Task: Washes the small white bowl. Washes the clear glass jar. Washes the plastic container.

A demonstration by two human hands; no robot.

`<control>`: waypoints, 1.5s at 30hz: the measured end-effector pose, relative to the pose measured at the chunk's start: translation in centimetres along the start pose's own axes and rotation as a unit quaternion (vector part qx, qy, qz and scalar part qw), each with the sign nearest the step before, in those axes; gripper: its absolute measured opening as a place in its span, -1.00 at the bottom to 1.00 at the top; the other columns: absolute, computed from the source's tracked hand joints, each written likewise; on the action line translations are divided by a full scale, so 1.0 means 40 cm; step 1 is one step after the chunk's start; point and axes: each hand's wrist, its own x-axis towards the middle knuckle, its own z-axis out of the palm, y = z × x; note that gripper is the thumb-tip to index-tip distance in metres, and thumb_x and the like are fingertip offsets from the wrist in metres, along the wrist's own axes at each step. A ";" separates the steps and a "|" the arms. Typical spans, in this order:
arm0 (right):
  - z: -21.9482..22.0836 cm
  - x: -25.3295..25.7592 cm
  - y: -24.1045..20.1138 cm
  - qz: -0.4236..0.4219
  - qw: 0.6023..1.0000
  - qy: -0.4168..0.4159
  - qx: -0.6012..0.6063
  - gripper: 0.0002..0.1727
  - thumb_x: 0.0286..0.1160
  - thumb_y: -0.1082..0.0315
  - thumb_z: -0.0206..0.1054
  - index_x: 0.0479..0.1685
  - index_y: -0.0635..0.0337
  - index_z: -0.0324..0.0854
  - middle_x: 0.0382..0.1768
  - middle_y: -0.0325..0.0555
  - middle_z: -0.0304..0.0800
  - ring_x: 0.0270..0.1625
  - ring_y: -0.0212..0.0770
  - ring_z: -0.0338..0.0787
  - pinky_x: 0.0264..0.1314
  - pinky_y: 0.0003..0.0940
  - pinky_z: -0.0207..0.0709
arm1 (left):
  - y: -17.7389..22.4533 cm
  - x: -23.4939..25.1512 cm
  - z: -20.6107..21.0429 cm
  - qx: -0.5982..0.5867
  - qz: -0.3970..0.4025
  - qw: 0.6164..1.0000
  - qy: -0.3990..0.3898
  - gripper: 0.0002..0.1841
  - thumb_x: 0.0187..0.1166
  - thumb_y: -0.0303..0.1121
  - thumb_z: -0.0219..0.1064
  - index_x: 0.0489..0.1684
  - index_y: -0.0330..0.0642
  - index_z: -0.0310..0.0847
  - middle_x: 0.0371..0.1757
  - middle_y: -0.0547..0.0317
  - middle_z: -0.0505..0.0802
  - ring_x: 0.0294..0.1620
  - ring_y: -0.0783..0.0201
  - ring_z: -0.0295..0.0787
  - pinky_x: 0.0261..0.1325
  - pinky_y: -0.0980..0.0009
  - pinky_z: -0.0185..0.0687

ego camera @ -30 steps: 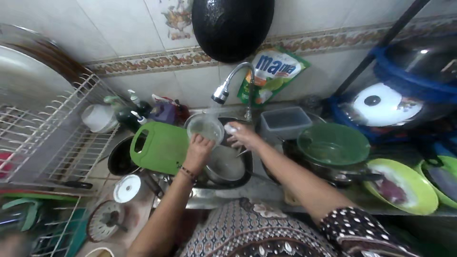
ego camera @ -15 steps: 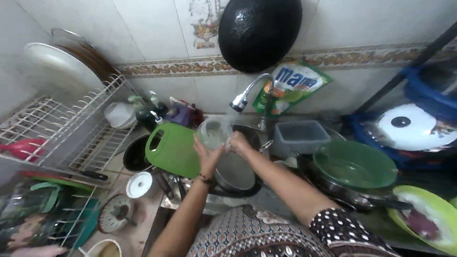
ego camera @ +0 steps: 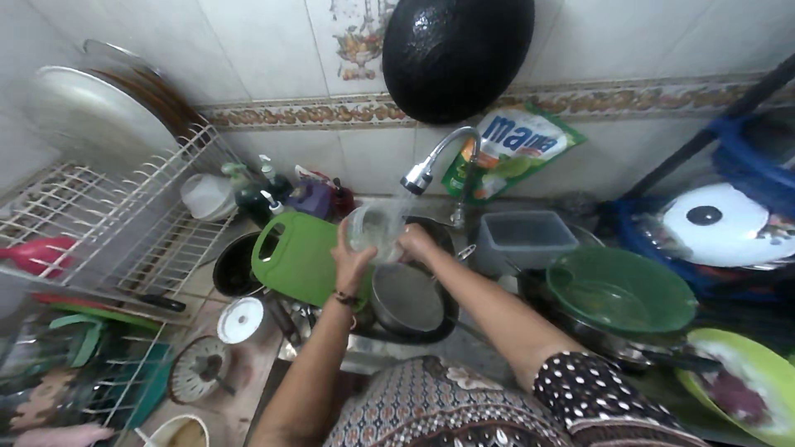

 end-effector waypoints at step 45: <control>0.011 0.000 -0.031 -0.079 0.987 0.026 -0.140 -0.64 0.75 0.29 0.21 0.17 0.48 0.64 0.18 0.38 0.74 0.21 0.24 0.79 0.29 0.19 0.60 | 0.202 0.127 -0.027 0.439 -0.160 0.857 -0.219 -0.32 0.57 -0.65 0.13 0.76 -0.07 0.19 0.35 -0.38 0.65 -0.15 -0.21 0.82 -0.21 -0.11 0.78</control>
